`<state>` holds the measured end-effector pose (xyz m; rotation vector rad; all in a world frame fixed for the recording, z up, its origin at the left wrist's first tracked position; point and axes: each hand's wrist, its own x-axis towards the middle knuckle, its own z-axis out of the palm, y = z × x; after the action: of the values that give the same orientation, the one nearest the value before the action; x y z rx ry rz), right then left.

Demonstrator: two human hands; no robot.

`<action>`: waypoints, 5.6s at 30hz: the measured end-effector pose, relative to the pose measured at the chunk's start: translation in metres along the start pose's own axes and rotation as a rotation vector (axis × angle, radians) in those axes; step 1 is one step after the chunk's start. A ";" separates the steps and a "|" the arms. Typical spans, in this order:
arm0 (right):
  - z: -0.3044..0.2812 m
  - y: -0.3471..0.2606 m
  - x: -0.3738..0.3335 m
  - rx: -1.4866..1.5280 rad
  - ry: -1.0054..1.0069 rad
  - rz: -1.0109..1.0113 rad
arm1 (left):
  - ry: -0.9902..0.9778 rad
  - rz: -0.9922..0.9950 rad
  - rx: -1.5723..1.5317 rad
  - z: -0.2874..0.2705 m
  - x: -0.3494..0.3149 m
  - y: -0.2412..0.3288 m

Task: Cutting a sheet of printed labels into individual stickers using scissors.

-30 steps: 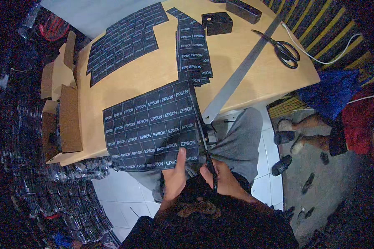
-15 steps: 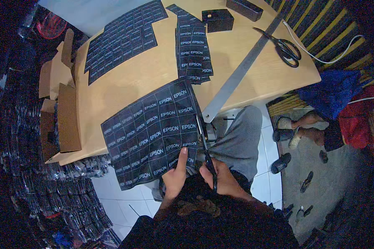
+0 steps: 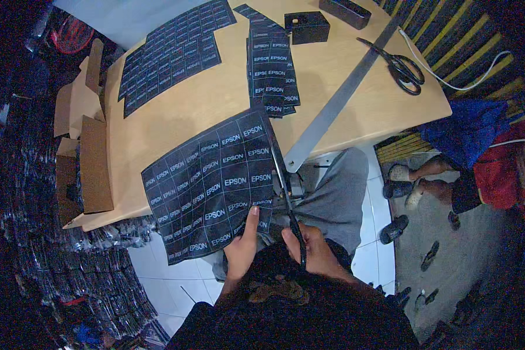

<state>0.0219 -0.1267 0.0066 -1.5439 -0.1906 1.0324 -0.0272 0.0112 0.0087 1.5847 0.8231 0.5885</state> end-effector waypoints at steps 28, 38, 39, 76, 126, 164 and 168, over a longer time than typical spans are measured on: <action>0.001 0.002 0.008 0.003 0.064 0.005 | -0.226 -0.071 0.170 -0.016 -0.001 0.007; -0.006 0.006 0.012 0.000 0.072 -0.074 | -0.511 -0.102 0.432 -0.037 -0.005 -0.015; -0.007 0.006 0.012 -0.016 0.062 -0.044 | -0.513 -0.104 0.431 -0.038 -0.004 -0.017; -0.008 -0.006 0.016 0.122 -0.069 -0.196 | -0.029 -0.159 -0.224 -0.018 0.003 -0.005; -0.037 0.052 -0.054 -0.248 -0.188 0.008 | -0.044 -0.270 -0.562 0.001 0.027 -0.008; 0.002 0.056 -0.009 -0.008 -0.181 0.014 | -0.108 -0.339 -0.564 0.000 0.017 -0.003; 0.002 0.045 -0.011 -0.116 -0.182 -0.012 | -0.101 -0.333 -0.578 -0.003 0.018 -0.001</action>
<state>-0.0051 -0.1451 -0.0266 -1.5501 -0.3916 1.1701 -0.0189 0.0270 0.0073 0.9192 0.7357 0.4467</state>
